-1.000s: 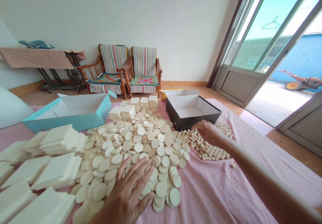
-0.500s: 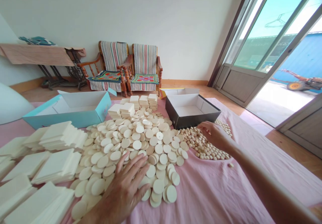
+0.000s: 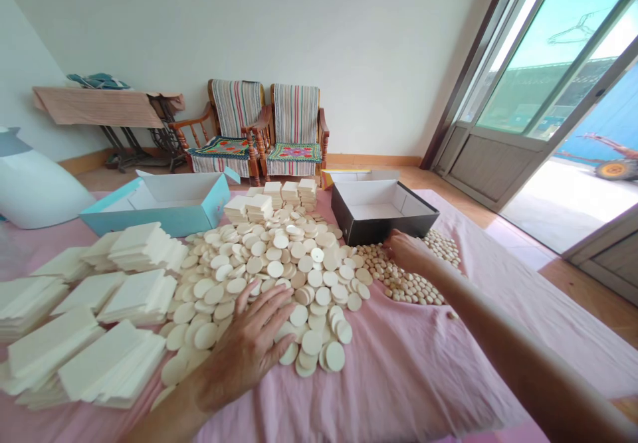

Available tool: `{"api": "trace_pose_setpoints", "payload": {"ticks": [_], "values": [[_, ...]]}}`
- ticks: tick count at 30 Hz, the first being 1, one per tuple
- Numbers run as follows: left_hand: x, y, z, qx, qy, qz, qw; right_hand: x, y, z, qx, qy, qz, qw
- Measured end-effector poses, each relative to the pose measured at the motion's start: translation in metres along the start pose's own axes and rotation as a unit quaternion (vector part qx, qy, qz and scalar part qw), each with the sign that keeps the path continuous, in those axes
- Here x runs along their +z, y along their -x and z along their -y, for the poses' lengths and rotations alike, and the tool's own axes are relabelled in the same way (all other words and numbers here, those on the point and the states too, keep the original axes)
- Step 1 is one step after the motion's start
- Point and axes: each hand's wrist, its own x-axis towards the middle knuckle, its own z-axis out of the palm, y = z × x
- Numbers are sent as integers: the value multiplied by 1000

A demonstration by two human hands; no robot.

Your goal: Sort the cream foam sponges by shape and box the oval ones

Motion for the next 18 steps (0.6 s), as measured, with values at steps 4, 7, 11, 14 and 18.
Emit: {"api": "trace_pose_setpoints", "payload": {"ticks": [4, 7, 11, 14, 18], "values": [[-7, -9, -6, -8, 6, -22, 1000, -4, -1, 4, 25, 29, 14, 999], [-17, -23, -18, -7, 21, -24, 999, -2, -1, 3, 25, 23, 18, 999], [-23, -43, -38, -2, 61, -27, 998, 8, 3, -6, -10, -27, -35, 999], [-19, -55, -47, 6, 86, -3, 996, 11, 10, -22, -43, -120, -99, 987], [-10, -67, -50, 18, 115, 29, 993, 9, 22, -47, 8, -305, -144, 941]]}}
